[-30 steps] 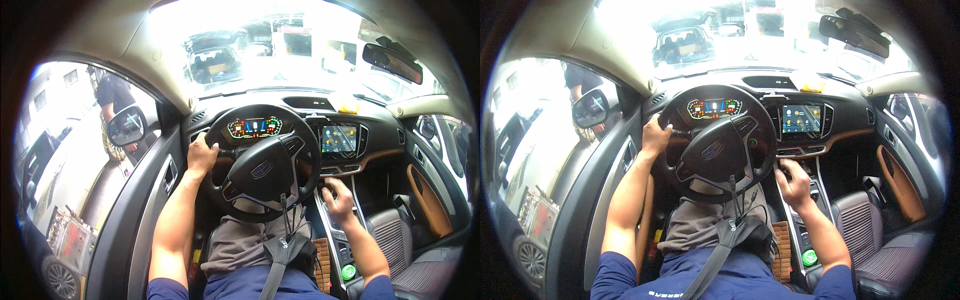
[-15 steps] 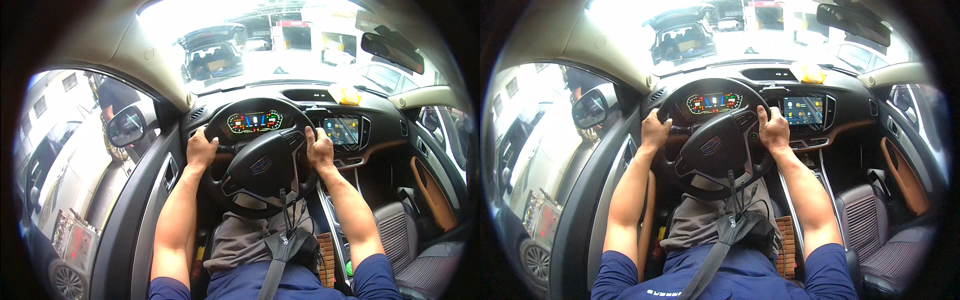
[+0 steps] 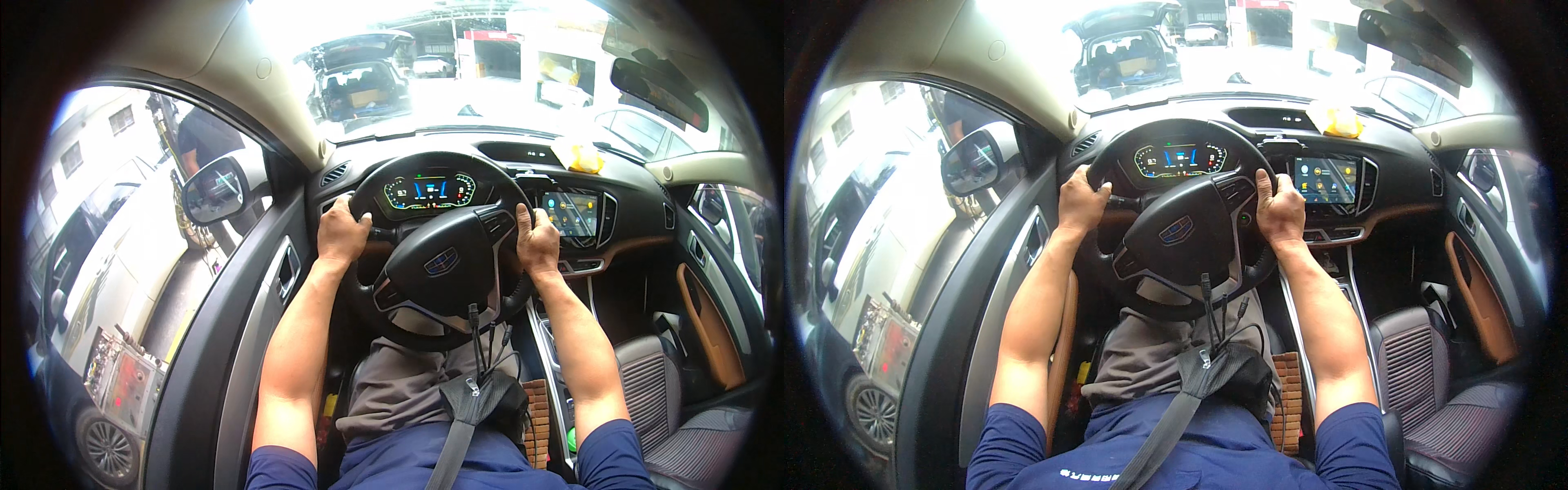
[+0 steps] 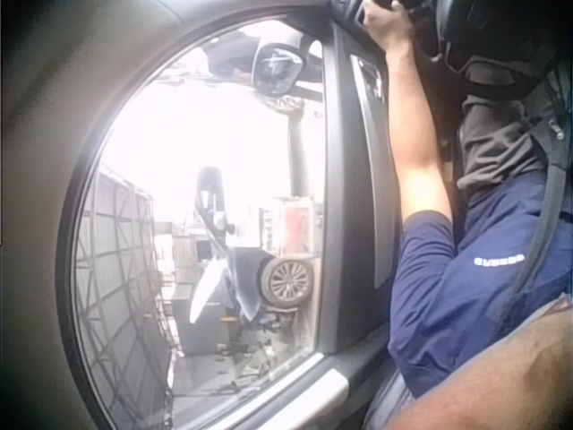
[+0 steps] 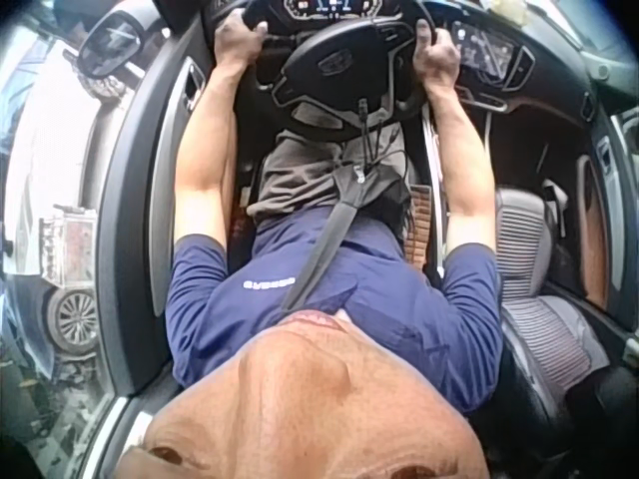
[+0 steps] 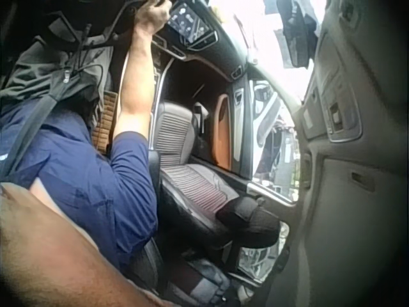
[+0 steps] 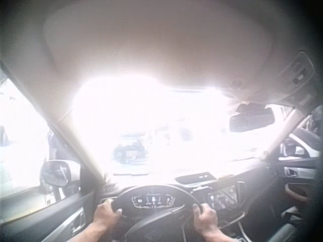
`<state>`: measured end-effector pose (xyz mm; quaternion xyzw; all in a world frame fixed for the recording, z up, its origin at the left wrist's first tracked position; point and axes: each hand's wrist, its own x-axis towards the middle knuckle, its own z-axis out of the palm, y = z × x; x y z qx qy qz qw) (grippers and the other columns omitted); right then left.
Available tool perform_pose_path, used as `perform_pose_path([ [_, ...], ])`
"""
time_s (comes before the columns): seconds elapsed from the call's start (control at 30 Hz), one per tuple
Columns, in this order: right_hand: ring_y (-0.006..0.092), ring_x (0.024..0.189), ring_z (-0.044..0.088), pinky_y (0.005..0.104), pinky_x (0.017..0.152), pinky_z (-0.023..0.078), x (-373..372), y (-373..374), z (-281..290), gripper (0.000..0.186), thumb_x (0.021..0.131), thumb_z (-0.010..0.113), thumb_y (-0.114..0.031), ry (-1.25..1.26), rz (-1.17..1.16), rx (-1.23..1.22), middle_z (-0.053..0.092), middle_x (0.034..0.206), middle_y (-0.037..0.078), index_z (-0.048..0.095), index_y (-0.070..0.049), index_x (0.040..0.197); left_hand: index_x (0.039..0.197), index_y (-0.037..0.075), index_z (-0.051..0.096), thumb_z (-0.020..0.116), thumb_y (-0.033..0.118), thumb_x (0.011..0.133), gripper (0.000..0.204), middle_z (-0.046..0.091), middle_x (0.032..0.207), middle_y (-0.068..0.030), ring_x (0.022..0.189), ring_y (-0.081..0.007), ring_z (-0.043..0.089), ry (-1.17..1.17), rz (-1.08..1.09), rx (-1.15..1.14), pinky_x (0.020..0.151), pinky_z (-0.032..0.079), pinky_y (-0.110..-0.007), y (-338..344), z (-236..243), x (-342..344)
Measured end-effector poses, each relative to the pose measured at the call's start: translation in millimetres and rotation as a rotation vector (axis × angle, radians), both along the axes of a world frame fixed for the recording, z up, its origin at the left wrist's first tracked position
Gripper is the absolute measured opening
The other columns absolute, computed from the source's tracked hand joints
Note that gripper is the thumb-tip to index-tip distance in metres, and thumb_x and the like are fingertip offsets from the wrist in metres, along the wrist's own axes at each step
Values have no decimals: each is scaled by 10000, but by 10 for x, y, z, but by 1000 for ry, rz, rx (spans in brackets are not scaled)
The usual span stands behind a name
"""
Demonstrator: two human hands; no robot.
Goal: The person uses a power drill to remove fasteners from the front bumper area of a white car, then uses a screwdriver to adjust components. The person enters the car, starts the engine, and operates the steering wheel and gear shifter.
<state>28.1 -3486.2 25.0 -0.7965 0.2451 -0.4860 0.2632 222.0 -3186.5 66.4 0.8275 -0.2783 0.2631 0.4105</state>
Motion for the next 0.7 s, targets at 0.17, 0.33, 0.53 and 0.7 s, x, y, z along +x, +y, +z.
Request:
perform_pose_path([
  [0.17,514,887,678,528,756,546,2,38,8,680,986,512,-677,-10,-5,3,693,861,290,629,-7,960,1162,31,670,773,221,813,410,745,1055,-206,1026,-379,717,-23,15,-5,922,551,-435,19,-59,89],
  [0.33,516,886,678,531,751,546,7,0,-17,668,982,529,-669,-21,-2,18,694,861,291,633,-10,958,1152,36,672,778,226,809,406,749,1044,-201,1030,-384,715,1,3,-6,924,549,-438,-2,-32,47],
  [0.53,512,884,680,528,746,546,27,4,-26,657,978,545,-662,-45,2,16,695,861,288,640,-12,959,1140,37,671,779,238,814,398,741,1073,-211,1042,-394,709,9,20,9,929,547,-450,-11,-12,41],
  [0.7,503,932,687,526,806,553,55,38,-52,676,971,538,-678,-46,-7,60,711,896,281,666,-14,984,1239,36,645,767,243,827,477,726,1116,-238,1069,-407,699,12,21,43,947,551,-455,14,7,59],
])
